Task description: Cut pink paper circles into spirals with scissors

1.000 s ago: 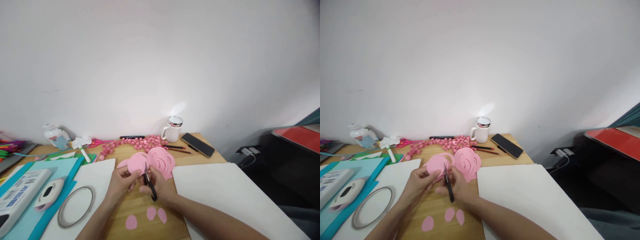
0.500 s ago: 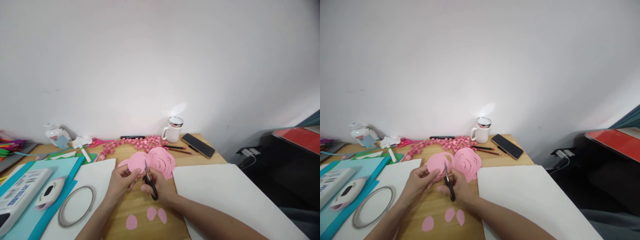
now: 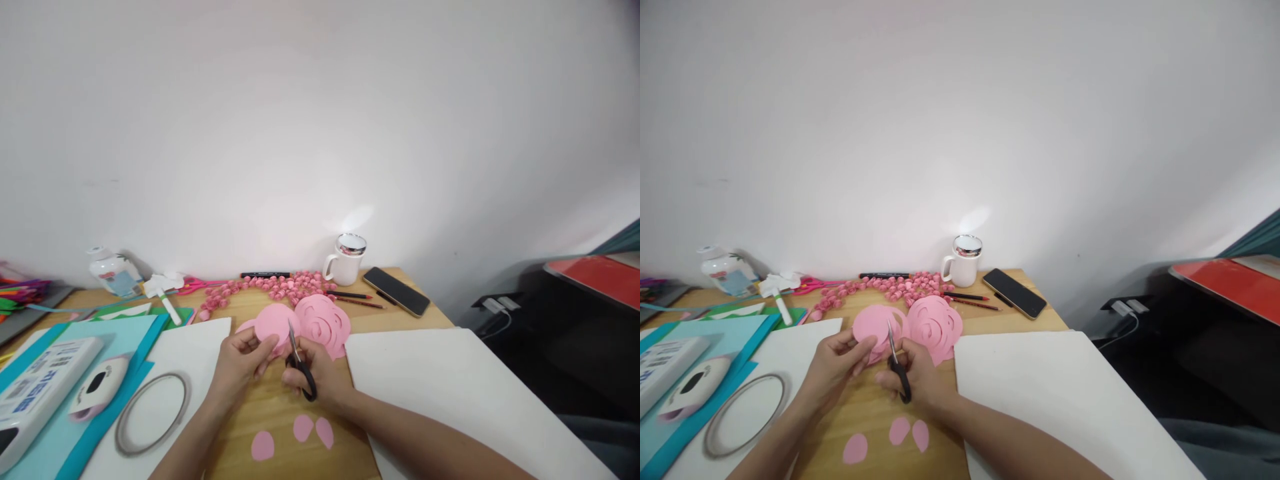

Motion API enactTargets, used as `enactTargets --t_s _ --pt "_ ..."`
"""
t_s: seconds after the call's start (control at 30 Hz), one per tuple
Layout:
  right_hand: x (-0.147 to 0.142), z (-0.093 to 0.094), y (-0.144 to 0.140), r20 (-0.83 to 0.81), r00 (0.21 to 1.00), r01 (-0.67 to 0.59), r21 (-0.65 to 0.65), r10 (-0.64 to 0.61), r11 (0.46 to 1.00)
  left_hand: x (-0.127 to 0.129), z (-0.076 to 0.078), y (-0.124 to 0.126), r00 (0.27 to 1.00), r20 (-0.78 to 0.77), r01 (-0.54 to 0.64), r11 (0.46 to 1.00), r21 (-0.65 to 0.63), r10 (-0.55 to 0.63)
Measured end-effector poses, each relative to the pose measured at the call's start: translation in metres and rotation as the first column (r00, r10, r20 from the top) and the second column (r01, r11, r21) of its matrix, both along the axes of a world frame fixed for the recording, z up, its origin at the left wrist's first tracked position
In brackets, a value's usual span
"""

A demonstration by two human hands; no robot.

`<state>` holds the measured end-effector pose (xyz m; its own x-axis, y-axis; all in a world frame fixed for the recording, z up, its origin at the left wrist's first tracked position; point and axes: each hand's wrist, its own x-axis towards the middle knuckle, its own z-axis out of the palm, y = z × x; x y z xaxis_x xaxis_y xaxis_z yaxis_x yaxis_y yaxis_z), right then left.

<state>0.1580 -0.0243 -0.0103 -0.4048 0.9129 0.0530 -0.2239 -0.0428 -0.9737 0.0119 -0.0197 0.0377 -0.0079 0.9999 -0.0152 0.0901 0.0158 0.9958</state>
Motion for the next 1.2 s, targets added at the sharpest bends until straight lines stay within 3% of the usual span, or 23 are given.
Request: enactTargets --t_s 0.3,0.47,0.7,0.87,1.2 --pt "0.001 -0.002 0.000 -0.003 1.000 -0.012 0.000 0.012 1.000 0.002 0.002 -0.001 0.994 0.104 0.025 1.000 0.011 -0.026" --pt "0.001 -0.003 -0.001 0.008 0.999 -0.031 0.000 0.031 1.000 0.002 0.004 0.000 0.994 0.081 0.081 0.997 -0.011 -0.080" --pt "0.001 -0.004 0.000 -0.012 0.999 -0.049 0.018 0.050 0.999 0.002 0.002 -0.002 0.996 0.071 0.048 0.999 -0.023 -0.046" --pt "0.000 0.004 0.001 -0.077 0.997 -0.001 0.079 0.007 0.997 0.003 0.000 -0.001 0.990 0.069 0.126 0.989 -0.076 -0.120" --pt "-0.002 0.000 0.003 -0.123 0.992 -0.005 0.049 0.011 0.999 0.002 -0.001 0.000 0.992 0.054 0.118 0.993 -0.029 -0.116"
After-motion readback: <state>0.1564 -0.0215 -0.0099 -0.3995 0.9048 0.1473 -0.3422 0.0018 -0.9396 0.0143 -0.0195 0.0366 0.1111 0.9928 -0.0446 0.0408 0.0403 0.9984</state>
